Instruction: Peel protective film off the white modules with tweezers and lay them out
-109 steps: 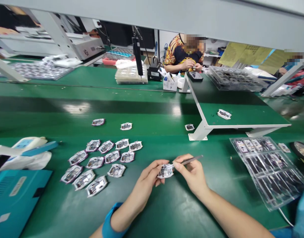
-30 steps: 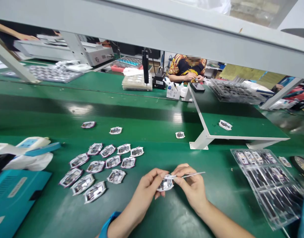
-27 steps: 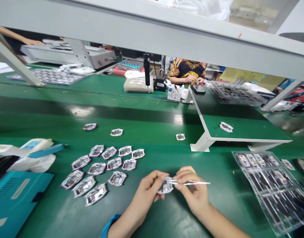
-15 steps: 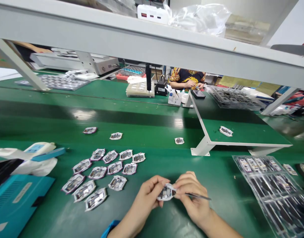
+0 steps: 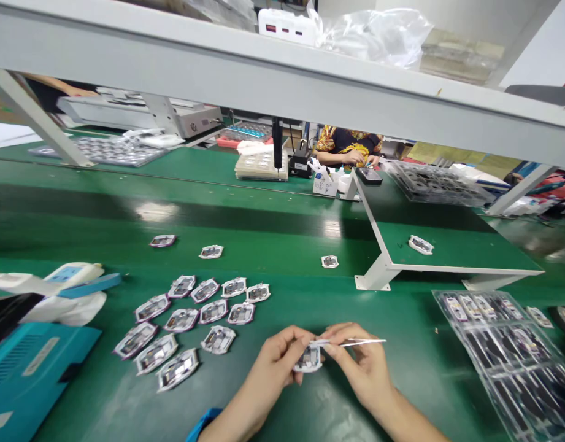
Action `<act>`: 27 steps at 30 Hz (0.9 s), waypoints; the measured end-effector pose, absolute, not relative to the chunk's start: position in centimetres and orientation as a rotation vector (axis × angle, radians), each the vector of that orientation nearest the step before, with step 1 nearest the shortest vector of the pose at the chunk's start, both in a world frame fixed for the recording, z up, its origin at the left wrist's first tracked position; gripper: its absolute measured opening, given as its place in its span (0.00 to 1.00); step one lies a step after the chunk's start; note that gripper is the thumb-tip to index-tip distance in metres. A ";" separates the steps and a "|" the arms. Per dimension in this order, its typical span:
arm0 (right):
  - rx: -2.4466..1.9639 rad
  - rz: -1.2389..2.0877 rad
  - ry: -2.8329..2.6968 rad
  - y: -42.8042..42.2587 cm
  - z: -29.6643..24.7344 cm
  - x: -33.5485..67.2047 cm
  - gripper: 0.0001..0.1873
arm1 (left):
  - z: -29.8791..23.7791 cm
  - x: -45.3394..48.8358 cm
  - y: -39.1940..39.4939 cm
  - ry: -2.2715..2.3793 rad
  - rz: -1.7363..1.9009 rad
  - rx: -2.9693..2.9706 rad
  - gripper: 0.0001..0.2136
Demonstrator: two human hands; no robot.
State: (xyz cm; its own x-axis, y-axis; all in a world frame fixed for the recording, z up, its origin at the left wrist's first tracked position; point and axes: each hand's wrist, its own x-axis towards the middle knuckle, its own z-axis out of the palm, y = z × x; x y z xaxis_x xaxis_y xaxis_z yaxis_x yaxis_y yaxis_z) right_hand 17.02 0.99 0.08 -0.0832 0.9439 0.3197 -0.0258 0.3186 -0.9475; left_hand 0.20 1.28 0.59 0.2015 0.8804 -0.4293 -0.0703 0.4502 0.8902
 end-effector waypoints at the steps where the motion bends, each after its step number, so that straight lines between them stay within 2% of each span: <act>1: -0.917 1.045 -1.393 1.0 0.1 17.1 0.02 | 0.6 0.2 1.3 1.183 0.797 0.865 0.19; 10: -0.880 1.171 -1.242 1.0 -0.7 17.0 0.02 | 0.9 0.3 1.3 1.200 0.780 0.840 0.18; 17: -0.865 0.919 -1.540 0.9 -0.2 17.3 0.08 | 1.5 0.1 1.2 1.143 0.807 0.851 0.15; 23: -0.922 1.038 -1.340 0.9 -0.8 17.2 0.03 | 1.5 0.0 1.3 1.110 0.798 0.921 0.16; 27: -0.921 0.954 -1.398 0.9 -1.0 17.0 0.04 | 1.0 0.1 1.3 1.120 0.808 0.938 0.18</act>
